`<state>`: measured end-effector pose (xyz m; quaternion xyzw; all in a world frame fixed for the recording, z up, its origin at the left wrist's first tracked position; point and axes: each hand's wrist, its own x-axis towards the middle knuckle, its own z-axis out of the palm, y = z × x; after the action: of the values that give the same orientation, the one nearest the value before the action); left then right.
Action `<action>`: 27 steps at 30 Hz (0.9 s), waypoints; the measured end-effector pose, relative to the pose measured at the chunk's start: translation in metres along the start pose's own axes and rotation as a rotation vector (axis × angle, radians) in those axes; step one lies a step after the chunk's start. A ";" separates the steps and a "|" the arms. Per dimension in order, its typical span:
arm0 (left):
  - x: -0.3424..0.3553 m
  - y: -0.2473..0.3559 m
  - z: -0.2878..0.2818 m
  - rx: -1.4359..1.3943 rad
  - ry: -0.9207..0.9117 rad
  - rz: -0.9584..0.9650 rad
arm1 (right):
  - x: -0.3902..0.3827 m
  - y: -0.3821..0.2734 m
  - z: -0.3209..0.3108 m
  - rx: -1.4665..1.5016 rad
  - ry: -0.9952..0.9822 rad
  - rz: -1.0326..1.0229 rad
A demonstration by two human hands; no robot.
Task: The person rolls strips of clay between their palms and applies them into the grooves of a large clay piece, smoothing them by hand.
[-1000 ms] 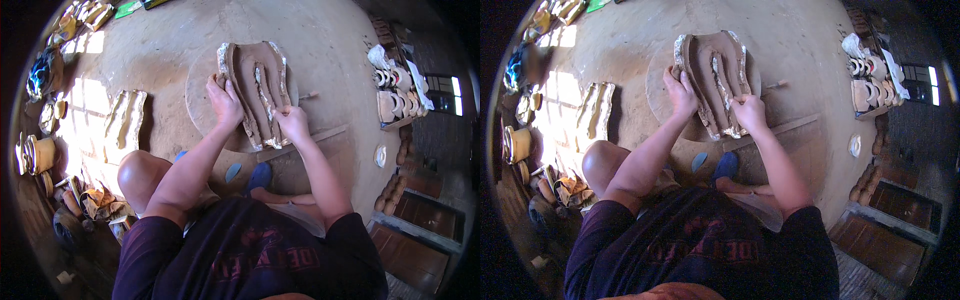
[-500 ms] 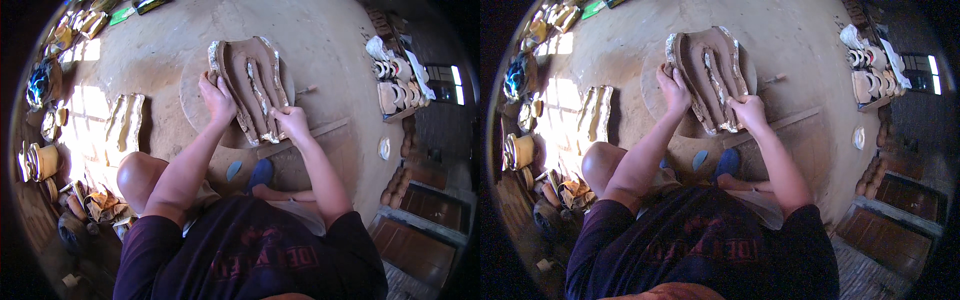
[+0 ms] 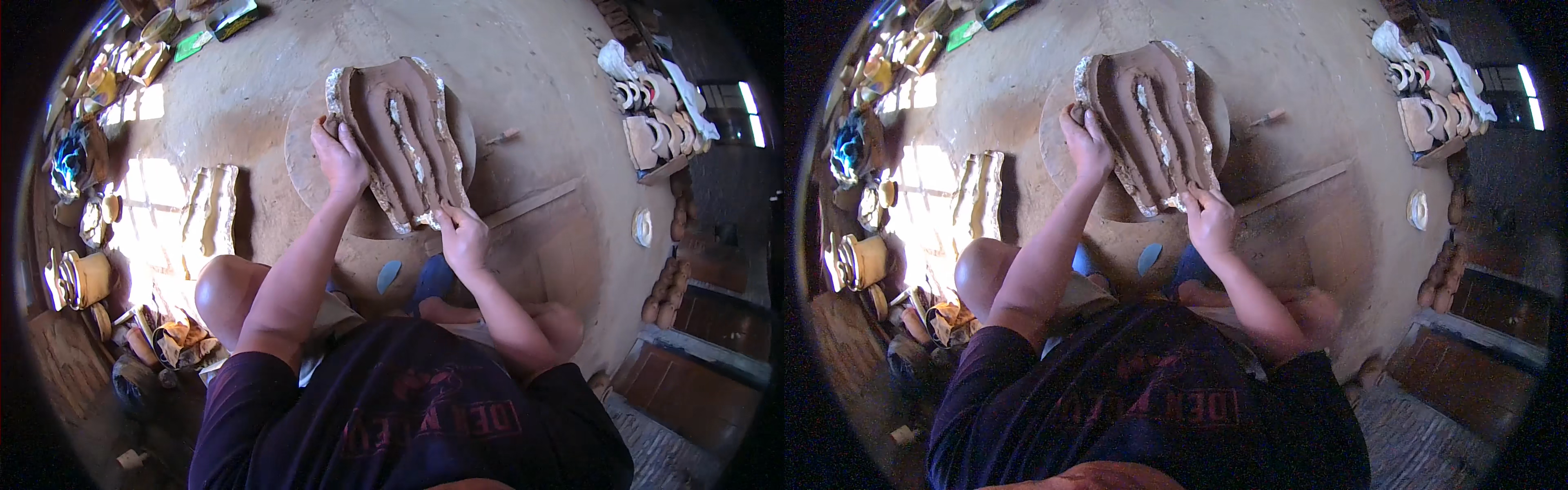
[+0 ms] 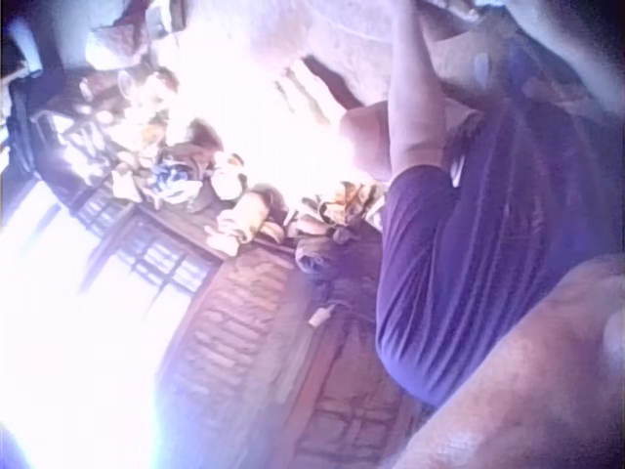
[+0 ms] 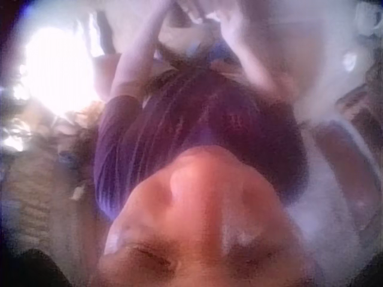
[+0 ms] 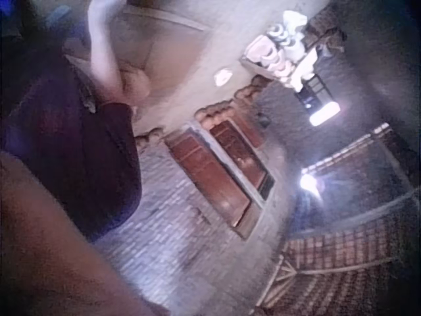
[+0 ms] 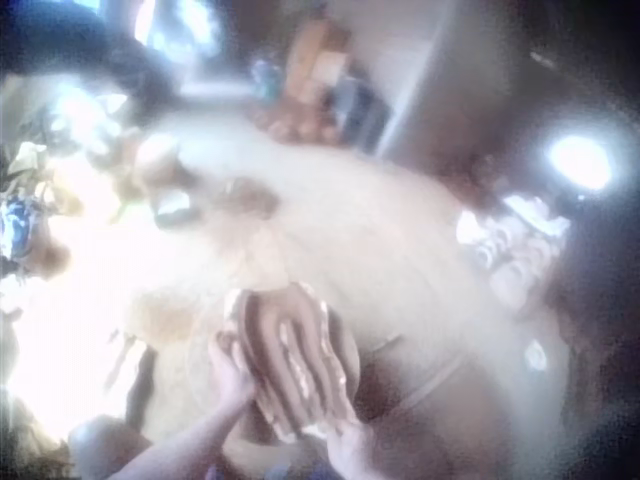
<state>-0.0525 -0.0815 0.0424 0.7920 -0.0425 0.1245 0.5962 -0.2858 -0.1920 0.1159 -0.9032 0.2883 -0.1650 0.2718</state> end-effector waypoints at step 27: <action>0.012 0.012 -0.004 -0.114 -0.078 -0.203 | 0.177 -0.055 0.031 -0.522 -0.690 -0.311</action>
<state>-0.0440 -0.0798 0.0578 0.7613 0.0079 0.0299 0.6476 -0.1106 -0.2499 0.1487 -0.9762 0.0738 0.1847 0.0871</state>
